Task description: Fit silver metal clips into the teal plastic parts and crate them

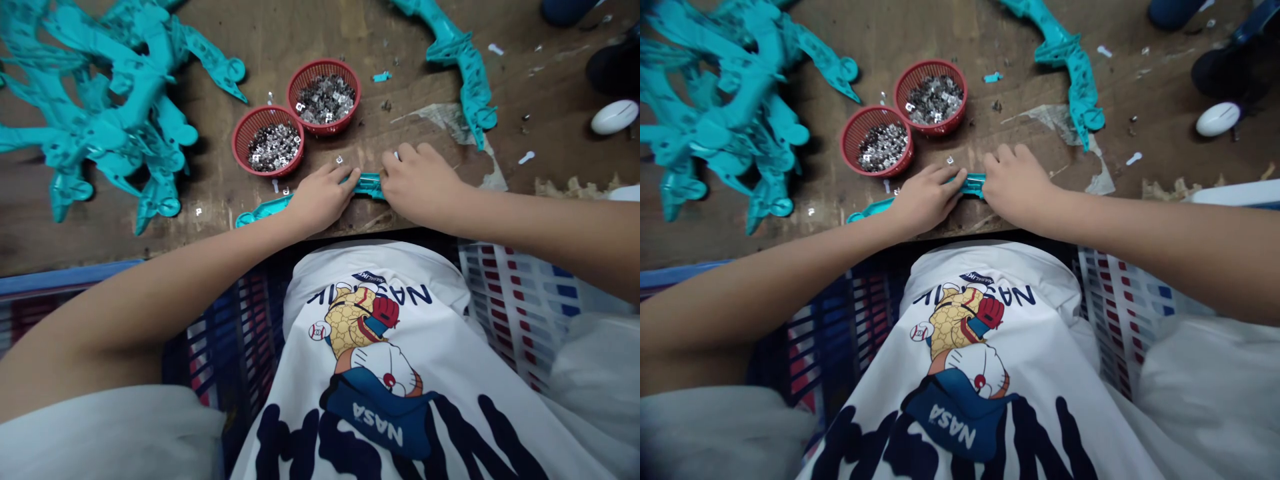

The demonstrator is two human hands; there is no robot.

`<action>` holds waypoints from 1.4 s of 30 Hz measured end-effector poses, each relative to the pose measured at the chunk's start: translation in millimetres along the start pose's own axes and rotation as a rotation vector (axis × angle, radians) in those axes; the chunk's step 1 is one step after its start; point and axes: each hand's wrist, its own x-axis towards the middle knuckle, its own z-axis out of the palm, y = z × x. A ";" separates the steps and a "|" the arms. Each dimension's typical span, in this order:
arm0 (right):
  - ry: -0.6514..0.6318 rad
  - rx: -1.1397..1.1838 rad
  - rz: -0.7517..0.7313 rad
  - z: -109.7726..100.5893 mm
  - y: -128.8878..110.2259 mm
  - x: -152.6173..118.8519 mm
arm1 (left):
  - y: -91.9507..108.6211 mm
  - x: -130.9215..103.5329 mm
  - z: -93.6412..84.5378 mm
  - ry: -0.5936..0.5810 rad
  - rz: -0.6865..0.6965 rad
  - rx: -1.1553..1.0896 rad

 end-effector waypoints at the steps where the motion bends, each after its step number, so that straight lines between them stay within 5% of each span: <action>1: -0.026 0.017 0.008 -1.4 -0.2 0.5 | 0.0 0.0 0.0 -0.008 -0.003 -0.005; 5: -0.095 0.110 0.078 -10.7 0.5 4.8 | -3.1 2.9 1.7 -0.016 -0.005 -0.009; 12: -0.152 -0.114 -0.033 -11.0 2.7 17.2 | -17.7 10.6 10.6 0.049 0.061 -0.076; 19: -0.117 -0.075 0.140 -26.4 21.4 21.5 | -11.5 10.5 -9.2 -0.024 0.044 -0.026; 22: 0.035 -0.033 0.225 -38.2 38.0 21.0 | -11.8 7.1 -10.0 -0.002 0.060 -0.011; 26: 0.233 0.213 0.158 -43.2 38.9 21.2 | -13.5 7.3 -6.4 0.006 0.086 0.028; 42: 0.220 0.407 -0.062 10.9 40.0 39.7 | -3.5 8.9 -17.3 -0.079 0.052 0.106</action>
